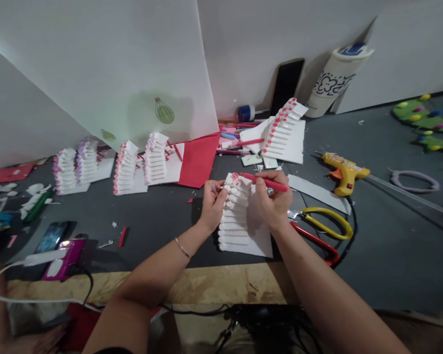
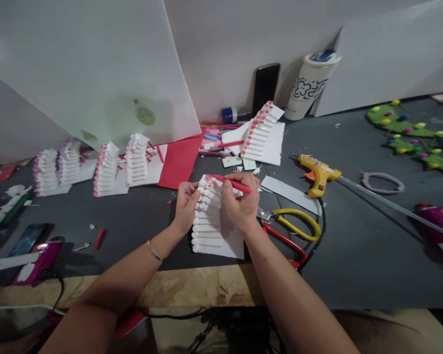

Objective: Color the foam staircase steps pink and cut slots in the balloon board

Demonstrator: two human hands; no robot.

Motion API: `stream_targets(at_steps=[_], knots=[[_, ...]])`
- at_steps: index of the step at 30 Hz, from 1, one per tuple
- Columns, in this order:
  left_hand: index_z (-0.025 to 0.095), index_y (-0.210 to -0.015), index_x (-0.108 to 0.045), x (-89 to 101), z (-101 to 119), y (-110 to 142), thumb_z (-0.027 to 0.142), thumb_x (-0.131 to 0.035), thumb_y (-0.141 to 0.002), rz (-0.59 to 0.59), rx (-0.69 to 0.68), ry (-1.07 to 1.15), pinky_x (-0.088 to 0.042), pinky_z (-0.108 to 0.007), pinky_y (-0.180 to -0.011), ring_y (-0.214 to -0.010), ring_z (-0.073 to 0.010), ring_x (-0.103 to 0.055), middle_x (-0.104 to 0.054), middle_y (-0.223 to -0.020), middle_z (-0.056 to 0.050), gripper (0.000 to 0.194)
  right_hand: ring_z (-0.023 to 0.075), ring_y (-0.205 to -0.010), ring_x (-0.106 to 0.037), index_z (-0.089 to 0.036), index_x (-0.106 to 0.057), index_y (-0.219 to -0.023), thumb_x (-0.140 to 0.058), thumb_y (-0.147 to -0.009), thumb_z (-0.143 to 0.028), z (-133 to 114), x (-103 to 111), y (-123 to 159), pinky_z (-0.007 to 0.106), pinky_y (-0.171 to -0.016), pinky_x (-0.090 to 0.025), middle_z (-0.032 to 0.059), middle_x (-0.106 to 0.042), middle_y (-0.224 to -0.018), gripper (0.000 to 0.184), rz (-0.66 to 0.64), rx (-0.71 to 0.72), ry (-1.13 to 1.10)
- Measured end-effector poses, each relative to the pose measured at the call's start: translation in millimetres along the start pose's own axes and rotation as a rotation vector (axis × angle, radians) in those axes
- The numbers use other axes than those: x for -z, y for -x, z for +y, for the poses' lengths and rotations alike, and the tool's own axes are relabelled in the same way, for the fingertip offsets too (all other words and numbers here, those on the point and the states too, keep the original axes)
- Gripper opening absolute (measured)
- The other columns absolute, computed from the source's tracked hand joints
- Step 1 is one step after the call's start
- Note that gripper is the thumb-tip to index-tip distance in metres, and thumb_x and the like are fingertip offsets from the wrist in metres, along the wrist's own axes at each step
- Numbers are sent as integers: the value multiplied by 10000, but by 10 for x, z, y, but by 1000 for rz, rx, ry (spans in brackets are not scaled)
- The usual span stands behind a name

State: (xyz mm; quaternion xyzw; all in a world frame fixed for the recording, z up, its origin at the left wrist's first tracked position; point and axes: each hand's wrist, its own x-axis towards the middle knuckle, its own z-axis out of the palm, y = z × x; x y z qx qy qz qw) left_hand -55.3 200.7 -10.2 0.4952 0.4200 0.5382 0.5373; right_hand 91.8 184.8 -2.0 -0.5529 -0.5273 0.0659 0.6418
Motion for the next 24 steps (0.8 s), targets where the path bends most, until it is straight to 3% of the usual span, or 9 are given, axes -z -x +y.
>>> stream_targets(at_steps=[12, 24], knots=[[230, -822, -409, -7, 9, -9, 390, -717, -788, 10, 15, 29, -452, -279, -726, -764, -122, -565, -624, -1003, -22, 349, 194, -747, -600, -231, -622, -795, -568, -855, -252, -21, 18, 3, 405, -811, -414, -11, -655, -748, 83, -28, 40, -4], [225, -833, -420, -1, -8, -4, 399, -715, -812, -1, 15, 13, -457, -277, -717, -743, -114, -566, -616, -1006, -21, 343, 203, -773, -599, -221, -636, -799, -564, -854, -277, -5, 6, 13, 408, -804, -430, 3, -637, -768, 107, -8, -69, -40]])
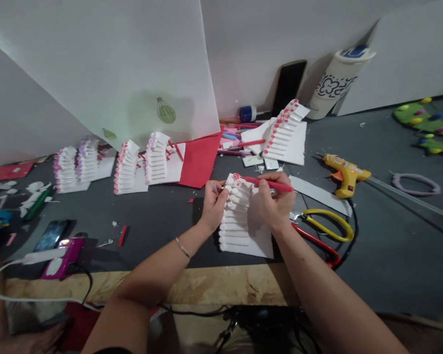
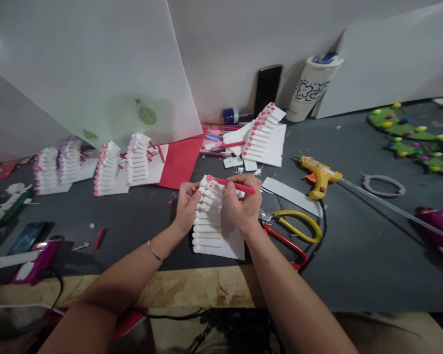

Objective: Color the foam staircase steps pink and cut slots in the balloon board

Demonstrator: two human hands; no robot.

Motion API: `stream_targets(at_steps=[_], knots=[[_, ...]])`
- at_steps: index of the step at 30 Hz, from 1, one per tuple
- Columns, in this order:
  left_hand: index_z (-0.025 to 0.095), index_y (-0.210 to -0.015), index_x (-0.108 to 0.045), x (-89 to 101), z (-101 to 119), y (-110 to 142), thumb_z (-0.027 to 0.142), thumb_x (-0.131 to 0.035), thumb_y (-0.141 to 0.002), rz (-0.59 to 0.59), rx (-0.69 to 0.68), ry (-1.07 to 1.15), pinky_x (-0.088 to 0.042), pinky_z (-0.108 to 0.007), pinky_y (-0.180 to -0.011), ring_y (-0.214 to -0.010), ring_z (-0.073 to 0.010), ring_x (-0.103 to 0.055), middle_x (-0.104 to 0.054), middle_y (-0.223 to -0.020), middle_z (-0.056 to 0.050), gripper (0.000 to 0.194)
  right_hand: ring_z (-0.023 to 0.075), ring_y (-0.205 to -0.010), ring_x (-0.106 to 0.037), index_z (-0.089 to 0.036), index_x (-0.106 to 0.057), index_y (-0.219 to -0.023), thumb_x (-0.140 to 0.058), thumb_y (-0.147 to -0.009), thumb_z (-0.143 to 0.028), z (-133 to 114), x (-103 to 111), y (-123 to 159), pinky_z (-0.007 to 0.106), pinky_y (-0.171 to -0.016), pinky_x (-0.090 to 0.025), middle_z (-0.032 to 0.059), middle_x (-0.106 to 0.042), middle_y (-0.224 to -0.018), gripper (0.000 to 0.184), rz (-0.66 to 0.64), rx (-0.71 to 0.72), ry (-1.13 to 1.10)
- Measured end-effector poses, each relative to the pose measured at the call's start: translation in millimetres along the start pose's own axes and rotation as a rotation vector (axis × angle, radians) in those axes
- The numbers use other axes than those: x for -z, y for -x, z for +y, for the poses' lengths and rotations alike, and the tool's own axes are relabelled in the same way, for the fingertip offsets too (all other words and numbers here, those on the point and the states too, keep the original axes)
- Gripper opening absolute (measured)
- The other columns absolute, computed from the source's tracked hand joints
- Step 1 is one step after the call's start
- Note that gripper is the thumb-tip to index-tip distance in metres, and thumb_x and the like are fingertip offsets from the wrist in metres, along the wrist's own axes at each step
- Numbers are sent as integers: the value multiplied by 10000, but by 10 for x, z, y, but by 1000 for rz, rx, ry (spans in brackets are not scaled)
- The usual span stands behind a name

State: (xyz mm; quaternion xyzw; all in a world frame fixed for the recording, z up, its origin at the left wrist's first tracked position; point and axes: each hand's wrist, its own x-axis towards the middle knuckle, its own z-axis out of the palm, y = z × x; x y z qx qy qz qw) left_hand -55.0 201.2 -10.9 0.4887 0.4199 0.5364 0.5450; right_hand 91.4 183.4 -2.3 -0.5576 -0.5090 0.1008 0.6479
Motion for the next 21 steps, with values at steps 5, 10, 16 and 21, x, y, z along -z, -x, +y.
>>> stream_targets(at_steps=[5, 10, 16, 21], knots=[[225, -824, -421, -7, 7, 0, 417, -724, -799, 9, -1, -3, -461, -265, -699, -734, -109, -558, -618, -989, -17, 359, 204, -769, -617, -231, -642, -802, -582, -853, -326, -10, 0, -4, 421, -829, -441, 7, -661, -781, 124, -50, 37, 21], [228, -819, -419, -13, 11, 6, 446, -718, -797, 6, 6, -9, -464, -265, -690, -739, -115, -564, -620, -998, -25, 371, 216, -798, -629, -229, -655, -850, -558, -878, -343, -21, -6, -8, 427, -819, -453, 20, -678, -809, 153, -45, 11, 21], [227, -813, -421, -18, 26, 10, 451, -717, -799, 10, -6, -24, -469, -263, -676, -726, -115, -554, -623, -982, -25, 372, 212, -805, -638, -235, -667, -855, -574, -883, -332, -22, -27, -18, 430, -832, -450, 16, -694, -825, 138, -26, 13, 45], [227, -820, -411, -21, 30, 12, 444, -707, -811, -14, 12, -5, -463, -266, -668, -713, -108, -552, -617, -999, -25, 367, 205, -787, -629, -241, -666, -847, -585, -873, -334, -14, -36, -26, 427, -831, -446, 5, -685, -804, 125, -57, 60, 44]])
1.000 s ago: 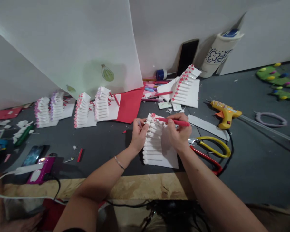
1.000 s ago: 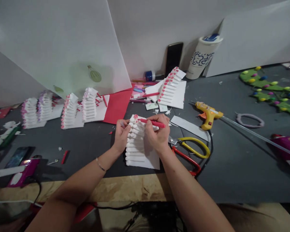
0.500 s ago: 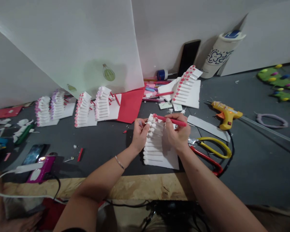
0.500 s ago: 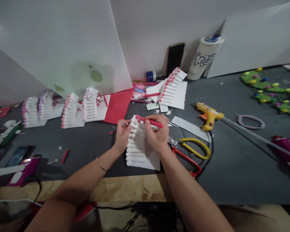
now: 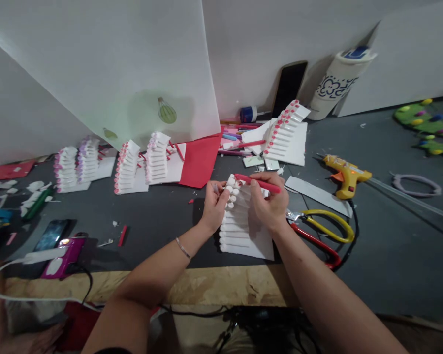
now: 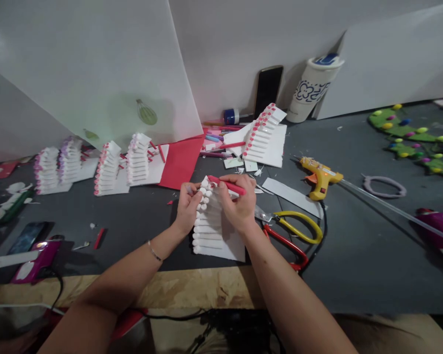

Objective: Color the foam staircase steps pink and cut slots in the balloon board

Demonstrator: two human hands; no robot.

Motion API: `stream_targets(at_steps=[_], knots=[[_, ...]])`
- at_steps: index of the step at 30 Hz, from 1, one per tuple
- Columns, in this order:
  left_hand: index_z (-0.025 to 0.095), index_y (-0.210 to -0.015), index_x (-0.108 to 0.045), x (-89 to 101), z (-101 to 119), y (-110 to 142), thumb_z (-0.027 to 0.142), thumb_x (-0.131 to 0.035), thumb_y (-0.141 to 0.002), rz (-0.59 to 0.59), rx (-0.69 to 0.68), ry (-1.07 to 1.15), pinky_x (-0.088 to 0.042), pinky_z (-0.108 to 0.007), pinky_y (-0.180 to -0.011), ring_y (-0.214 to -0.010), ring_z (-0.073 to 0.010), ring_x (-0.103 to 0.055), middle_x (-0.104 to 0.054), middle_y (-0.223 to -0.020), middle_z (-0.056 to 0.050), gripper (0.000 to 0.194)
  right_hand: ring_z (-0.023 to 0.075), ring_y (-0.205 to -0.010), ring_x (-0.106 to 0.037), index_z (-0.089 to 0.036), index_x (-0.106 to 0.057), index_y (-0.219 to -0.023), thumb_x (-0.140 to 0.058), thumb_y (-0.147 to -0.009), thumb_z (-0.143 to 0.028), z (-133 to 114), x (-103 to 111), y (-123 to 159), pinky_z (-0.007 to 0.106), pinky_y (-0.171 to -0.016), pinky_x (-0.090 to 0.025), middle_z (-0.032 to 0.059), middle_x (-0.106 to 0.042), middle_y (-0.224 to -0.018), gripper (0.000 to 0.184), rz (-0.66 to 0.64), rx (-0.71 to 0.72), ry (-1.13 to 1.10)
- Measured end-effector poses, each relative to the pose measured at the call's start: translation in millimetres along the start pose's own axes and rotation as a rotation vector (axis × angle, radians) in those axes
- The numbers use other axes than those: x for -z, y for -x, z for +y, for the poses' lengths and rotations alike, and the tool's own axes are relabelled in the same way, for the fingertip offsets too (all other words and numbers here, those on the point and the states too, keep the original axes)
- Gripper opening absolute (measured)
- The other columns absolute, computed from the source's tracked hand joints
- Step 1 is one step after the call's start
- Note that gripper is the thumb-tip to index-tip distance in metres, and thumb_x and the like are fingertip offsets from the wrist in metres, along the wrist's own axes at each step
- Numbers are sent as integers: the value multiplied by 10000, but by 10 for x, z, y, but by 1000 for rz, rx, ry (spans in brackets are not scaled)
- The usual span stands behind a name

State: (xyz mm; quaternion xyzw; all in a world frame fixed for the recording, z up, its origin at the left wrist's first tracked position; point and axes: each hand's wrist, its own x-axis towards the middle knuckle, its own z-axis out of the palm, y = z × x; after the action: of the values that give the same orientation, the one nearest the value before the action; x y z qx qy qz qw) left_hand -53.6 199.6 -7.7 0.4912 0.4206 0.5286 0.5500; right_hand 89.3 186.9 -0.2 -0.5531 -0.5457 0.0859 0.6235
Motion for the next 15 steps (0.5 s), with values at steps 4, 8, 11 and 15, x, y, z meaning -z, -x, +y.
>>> stream_targets(at_steps=[4, 8, 11, 15], knots=[[227, -822, -417, -1, -10, 3, 449, -717, -801, 16, -4, 2, -465, -269, -675, -724, -114, -554, -621, -988, -25, 374, 208, -797, -628, -246, -666, -844, -579, -880, -331, -4, 3, 0, 425, -832, -442, 7, -690, -815, 126, 44, -22, 29], [228, -821, -420, 2, -6, 0, 463, -714, -799, 6, 2, -9, -463, -267, -674, -725, -112, -553, -616, -1000, -27, 376, 209, -801, -630, -248, -674, -858, -596, -876, -323, -1, 6, 7, 415, -836, -442, 6, -694, -810, 110, 20, 26, 34], [226, -810, -423, 5, -2, -5, 472, -718, -794, 13, -13, -24, -467, -273, -711, -764, -120, -562, -608, -987, -27, 384, 213, -804, -631, -251, -672, -848, -588, -879, -327, -1, 16, 4, 418, -844, -440, 6, -695, -812, 118, 49, -1, 65], [229, -818, -422, 10, -8, -10, 472, -719, -789, 12, -2, -23, -453, -269, -693, -736, -114, -549, -605, -982, -20, 386, 208, -782, -625, -243, -652, -806, -572, -872, -327, -12, 45, 2, 422, -844, -442, 5, -676, -785, 134, 41, -5, 53]])
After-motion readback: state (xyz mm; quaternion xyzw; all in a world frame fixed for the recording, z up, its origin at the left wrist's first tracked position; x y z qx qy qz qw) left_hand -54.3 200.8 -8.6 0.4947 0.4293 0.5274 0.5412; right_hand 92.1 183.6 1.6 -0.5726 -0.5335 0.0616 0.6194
